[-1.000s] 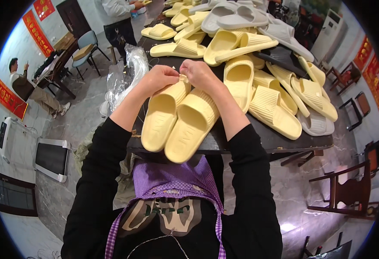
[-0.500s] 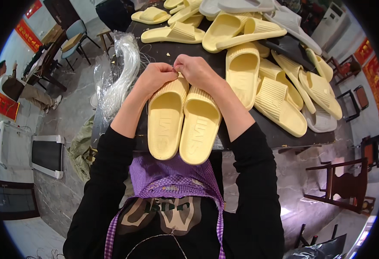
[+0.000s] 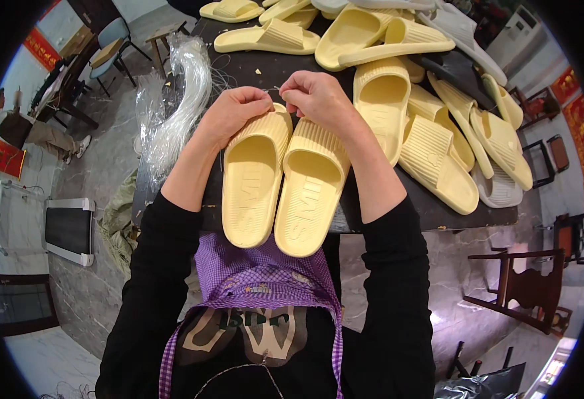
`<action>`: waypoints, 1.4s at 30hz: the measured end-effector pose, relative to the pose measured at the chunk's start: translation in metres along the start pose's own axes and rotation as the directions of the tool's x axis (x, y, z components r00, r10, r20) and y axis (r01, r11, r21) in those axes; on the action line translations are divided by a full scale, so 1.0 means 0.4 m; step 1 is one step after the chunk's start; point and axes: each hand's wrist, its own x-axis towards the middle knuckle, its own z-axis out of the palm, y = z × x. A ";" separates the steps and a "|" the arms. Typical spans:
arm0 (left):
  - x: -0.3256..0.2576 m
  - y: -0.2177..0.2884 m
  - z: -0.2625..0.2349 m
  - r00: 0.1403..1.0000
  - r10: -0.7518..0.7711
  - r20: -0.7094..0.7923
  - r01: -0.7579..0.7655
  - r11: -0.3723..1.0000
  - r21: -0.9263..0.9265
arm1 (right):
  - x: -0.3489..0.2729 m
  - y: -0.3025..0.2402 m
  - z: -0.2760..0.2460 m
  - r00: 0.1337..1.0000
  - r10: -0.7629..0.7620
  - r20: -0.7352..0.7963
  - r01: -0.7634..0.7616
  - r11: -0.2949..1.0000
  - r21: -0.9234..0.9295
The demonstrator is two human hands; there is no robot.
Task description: The person takes slippers from a bag and table, then pairs them together by threading plastic fasteners through each pair by hand.
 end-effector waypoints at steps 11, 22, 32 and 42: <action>-0.015 0.022 0.007 0.997 0.034 0.069 -0.028 0.995 -0.093 | 0.003 0.018 0.007 0.986 -0.142 -0.089 0.127 0.980 -0.156; -0.016 0.026 0.022 0.978 0.183 -0.101 -0.156 0.960 0.234 | -0.012 0.001 0.025 0.970 -0.201 -0.133 0.148 0.933 -0.327; -0.017 0.028 0.026 0.964 0.235 -0.121 -0.186 0.927 0.325 | -0.010 0.001 0.036 0.962 -0.210 -0.174 0.132 0.917 -0.376; -0.015 0.025 0.028 0.959 0.253 -0.124 -0.209 0.934 0.289 | -0.012 -0.005 0.039 0.957 -0.219 -0.190 0.132 0.913 -0.387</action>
